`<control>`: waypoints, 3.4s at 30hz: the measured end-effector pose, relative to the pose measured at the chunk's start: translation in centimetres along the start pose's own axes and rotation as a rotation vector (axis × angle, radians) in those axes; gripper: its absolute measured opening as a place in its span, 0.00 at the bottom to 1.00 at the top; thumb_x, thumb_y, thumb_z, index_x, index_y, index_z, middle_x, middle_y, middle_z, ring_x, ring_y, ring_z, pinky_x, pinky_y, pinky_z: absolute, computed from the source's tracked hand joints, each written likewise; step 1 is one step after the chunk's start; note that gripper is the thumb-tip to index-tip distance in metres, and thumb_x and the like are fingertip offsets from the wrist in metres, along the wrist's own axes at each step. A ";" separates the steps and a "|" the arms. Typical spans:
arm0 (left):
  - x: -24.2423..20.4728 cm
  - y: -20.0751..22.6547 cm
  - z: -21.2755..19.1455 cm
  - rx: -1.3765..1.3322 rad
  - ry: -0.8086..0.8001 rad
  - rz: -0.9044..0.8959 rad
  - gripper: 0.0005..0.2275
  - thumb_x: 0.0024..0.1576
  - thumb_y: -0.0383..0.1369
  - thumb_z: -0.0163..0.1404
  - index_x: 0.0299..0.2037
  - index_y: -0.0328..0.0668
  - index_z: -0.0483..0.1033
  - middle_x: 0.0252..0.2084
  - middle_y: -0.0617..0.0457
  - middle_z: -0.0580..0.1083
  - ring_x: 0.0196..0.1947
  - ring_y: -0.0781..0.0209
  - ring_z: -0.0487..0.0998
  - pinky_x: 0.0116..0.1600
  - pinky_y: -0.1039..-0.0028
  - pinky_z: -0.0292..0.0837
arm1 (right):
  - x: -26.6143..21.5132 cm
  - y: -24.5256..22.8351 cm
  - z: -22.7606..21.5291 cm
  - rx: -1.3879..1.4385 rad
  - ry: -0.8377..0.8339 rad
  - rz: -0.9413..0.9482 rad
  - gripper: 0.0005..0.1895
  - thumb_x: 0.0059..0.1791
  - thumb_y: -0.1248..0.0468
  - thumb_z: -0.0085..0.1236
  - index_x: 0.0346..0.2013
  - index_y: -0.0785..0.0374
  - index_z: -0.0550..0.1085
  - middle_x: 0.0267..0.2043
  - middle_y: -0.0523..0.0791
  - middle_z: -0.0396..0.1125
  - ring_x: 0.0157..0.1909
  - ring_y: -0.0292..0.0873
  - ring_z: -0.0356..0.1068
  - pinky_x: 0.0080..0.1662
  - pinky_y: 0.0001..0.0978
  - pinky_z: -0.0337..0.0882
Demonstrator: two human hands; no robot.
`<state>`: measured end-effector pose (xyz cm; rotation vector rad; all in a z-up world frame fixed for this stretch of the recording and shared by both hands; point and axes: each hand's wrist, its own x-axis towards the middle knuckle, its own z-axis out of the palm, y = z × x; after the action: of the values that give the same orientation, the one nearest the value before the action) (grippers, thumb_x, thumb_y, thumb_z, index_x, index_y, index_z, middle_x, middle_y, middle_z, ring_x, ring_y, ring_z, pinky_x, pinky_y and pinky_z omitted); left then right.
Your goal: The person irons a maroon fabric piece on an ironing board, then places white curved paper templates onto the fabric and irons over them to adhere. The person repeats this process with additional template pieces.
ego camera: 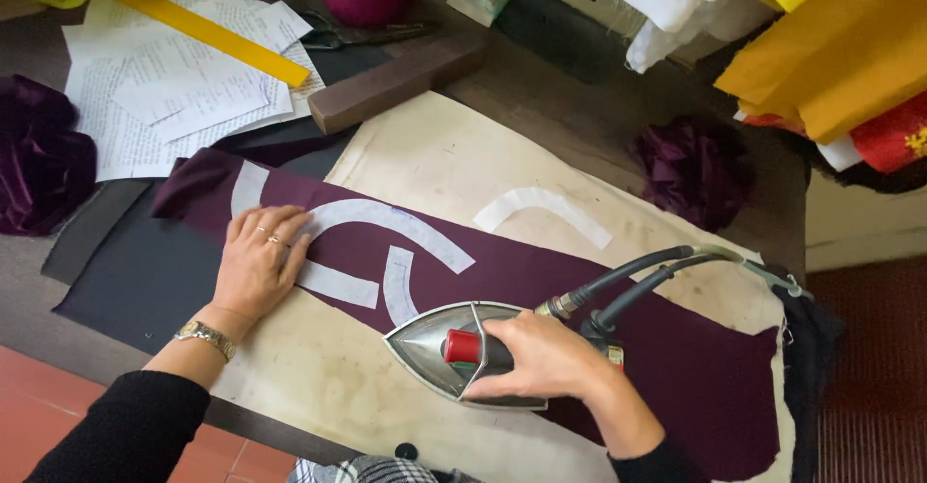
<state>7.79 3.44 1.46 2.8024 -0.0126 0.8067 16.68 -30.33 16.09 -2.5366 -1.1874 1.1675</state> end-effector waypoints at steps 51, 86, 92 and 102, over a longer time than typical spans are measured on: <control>-0.4 -0.3 1.0 0.018 -0.016 0.066 0.09 0.57 0.30 0.51 0.46 0.48 0.78 0.48 0.57 0.75 0.47 0.55 0.74 0.54 0.65 0.65 | 0.6 0.6 0.8 -0.049 -0.007 -0.012 0.14 0.38 0.56 0.54 0.20 0.59 0.59 0.18 0.46 0.62 0.26 0.52 0.62 0.32 0.44 0.60; -0.5 -0.4 0.9 0.024 -0.005 0.084 0.07 0.59 0.28 0.54 0.45 0.47 0.80 0.48 0.56 0.76 0.47 0.52 0.74 0.51 0.64 0.67 | 1.2 1.2 0.7 0.086 -0.080 -0.060 0.10 0.41 0.57 0.58 0.25 0.57 0.66 0.20 0.43 0.63 0.25 0.45 0.61 0.32 0.38 0.59; -0.5 -0.4 1.0 0.017 -0.012 0.075 0.07 0.59 0.29 0.53 0.46 0.47 0.80 0.49 0.56 0.76 0.48 0.53 0.74 0.53 0.65 0.66 | 1.1 0.7 0.3 0.053 -0.118 0.010 0.11 0.42 0.55 0.58 0.27 0.57 0.68 0.19 0.42 0.60 0.26 0.44 0.61 0.32 0.38 0.59; -0.6 -0.4 1.0 0.038 -0.015 0.074 0.07 0.59 0.30 0.53 0.46 0.48 0.80 0.49 0.57 0.76 0.49 0.53 0.74 0.53 0.65 0.67 | 1.1 1.0 0.6 0.081 -0.087 -0.046 0.09 0.41 0.58 0.58 0.25 0.56 0.67 0.16 0.41 0.57 0.22 0.43 0.56 0.30 0.37 0.56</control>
<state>7.84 3.56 0.28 2.8590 -0.1043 0.8109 17.36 -30.36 14.59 -2.4093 -1.1843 1.3001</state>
